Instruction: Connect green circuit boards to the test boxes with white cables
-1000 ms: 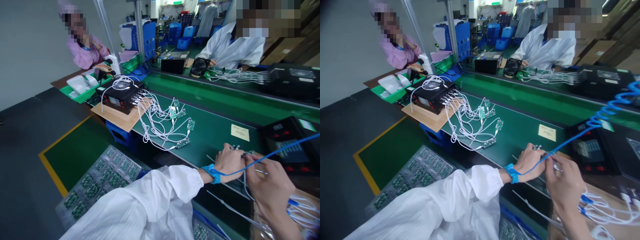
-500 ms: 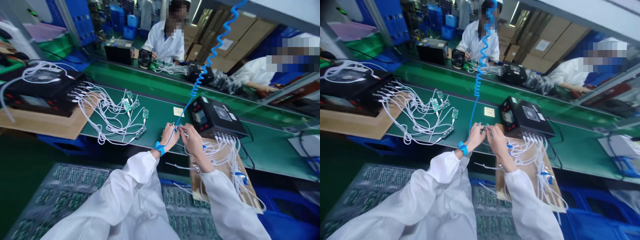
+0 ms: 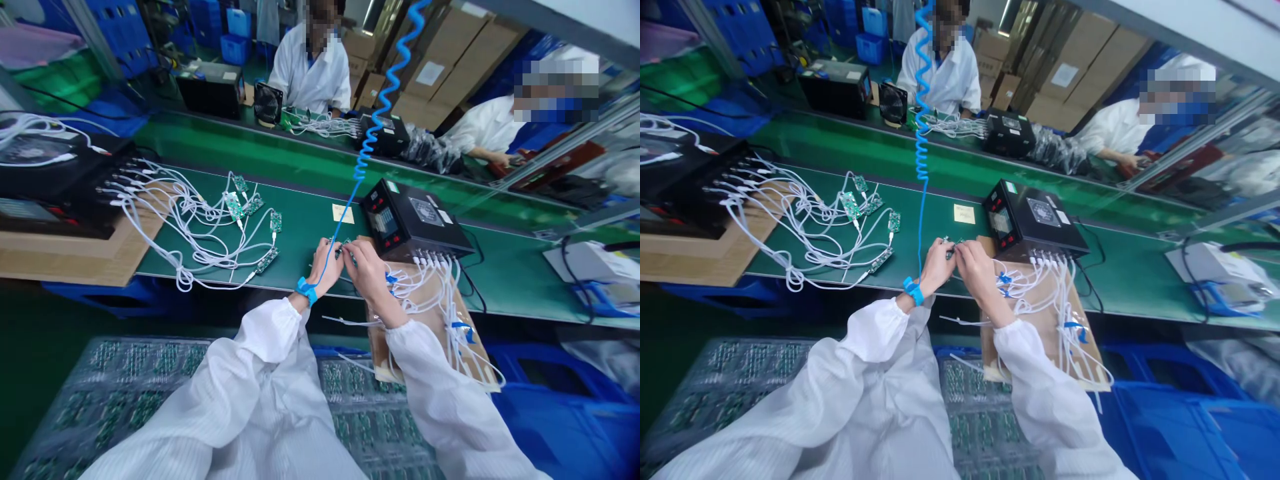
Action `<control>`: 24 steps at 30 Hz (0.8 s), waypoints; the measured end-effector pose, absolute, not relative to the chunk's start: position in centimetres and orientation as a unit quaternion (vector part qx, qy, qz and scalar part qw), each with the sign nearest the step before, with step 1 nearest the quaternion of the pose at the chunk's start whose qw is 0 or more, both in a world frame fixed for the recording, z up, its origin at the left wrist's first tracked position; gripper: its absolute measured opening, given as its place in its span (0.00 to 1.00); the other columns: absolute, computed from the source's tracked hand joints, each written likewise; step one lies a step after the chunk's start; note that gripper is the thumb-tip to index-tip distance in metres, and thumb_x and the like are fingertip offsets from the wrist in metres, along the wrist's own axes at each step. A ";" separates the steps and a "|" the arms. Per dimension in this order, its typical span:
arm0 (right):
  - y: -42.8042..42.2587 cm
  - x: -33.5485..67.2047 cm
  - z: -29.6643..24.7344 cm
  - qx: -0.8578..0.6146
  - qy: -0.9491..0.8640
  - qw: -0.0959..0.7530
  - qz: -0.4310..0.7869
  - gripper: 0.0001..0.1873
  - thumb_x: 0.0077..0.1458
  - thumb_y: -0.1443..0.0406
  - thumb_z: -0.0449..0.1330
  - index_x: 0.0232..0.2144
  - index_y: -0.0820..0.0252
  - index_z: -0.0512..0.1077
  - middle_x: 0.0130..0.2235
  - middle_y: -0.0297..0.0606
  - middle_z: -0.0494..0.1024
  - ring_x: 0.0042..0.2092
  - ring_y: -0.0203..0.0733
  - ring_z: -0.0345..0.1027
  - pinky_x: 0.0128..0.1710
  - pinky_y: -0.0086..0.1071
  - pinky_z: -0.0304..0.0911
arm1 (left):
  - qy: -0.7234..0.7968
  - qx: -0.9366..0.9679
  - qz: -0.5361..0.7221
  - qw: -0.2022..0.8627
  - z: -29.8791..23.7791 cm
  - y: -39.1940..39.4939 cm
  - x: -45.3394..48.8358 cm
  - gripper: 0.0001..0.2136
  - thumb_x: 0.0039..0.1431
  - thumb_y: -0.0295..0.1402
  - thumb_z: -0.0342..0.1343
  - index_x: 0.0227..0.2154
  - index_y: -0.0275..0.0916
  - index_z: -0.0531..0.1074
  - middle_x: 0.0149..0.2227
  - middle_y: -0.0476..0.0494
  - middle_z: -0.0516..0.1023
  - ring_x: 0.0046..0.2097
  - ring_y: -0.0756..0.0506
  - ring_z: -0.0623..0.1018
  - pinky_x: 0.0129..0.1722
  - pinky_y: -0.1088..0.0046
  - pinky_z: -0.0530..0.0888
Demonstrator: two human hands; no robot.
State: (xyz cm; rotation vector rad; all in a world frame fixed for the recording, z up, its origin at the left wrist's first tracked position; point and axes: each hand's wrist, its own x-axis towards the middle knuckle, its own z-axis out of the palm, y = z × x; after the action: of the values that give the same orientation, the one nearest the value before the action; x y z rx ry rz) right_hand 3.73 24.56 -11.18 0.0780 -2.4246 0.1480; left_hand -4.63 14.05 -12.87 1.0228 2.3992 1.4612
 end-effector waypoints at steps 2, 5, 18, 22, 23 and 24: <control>24.5 3.7 -11.2 0.025 -0.938 0.341 0.055 0.11 0.70 0.66 0.52 0.45 0.60 0.74 0.41 0.48 0.79 0.46 0.48 0.73 0.46 0.41 0.72 | 0.800 0.343 0.485 0.079 -12.9 14.2 -4.9 0.09 0.66 0.26 0.54 0.43 0.34 0.78 0.44 0.35 0.75 0.47 0.41 0.76 0.49 0.65 0.74; 24.9 3.5 -10.8 -0.013 -0.944 0.323 0.060 0.12 0.71 0.63 0.51 0.44 0.58 0.75 0.41 0.46 0.78 0.46 0.47 0.73 0.47 0.39 0.70 | 0.791 0.350 0.493 0.096 -12.8 14.2 -5.5 0.08 0.64 0.27 0.58 0.43 0.34 0.80 0.42 0.36 0.78 0.49 0.40 0.76 0.52 0.63 0.74; 30.3 -3.3 -9.8 -0.152 -0.951 0.165 0.212 0.06 0.60 0.69 0.61 0.38 0.63 0.78 0.38 0.43 0.78 0.39 0.42 0.73 0.45 0.36 0.68 | 0.665 0.173 0.676 0.265 -12.9 10.0 -6.8 0.20 0.64 0.34 0.62 0.57 0.34 0.73 0.36 0.43 0.78 0.31 0.50 0.78 0.25 0.77 0.78; 28.6 -2.9 -10.7 -0.077 -0.985 0.098 0.119 0.11 0.63 0.68 0.62 0.45 0.66 0.79 0.48 0.51 0.74 0.47 0.47 0.71 0.52 0.39 0.67 | 0.684 0.197 0.649 0.268 -12.9 8.5 -7.1 0.26 0.62 0.34 0.64 0.62 0.39 0.70 0.37 0.45 0.77 0.29 0.52 0.78 0.29 0.75 0.80; 28.0 -2.4 -10.8 -0.059 -0.989 0.105 0.083 0.11 0.63 0.68 0.61 0.46 0.66 0.79 0.50 0.53 0.73 0.50 0.49 0.69 0.53 0.41 0.66 | 0.694 0.212 0.633 0.269 -13.0 8.0 -7.2 0.26 0.62 0.34 0.64 0.62 0.40 0.70 0.37 0.46 0.77 0.27 0.53 0.77 0.29 0.75 0.79; 27.4 -1.9 -10.9 -0.047 -0.991 0.118 0.045 0.11 0.64 0.68 0.60 0.46 0.65 0.78 0.52 0.54 0.72 0.52 0.52 0.67 0.54 0.43 0.66 | 0.703 0.230 0.616 0.271 -13.2 7.5 -7.3 0.25 0.62 0.34 0.64 0.61 0.40 0.71 0.36 0.47 0.77 0.26 0.54 0.77 0.29 0.76 0.79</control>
State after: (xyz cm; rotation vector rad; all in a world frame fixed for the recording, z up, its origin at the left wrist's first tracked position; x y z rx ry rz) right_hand -1.90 27.38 -10.89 -0.1373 -2.8996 0.1331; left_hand -7.31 7.55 -13.18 0.6181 1.8929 1.6593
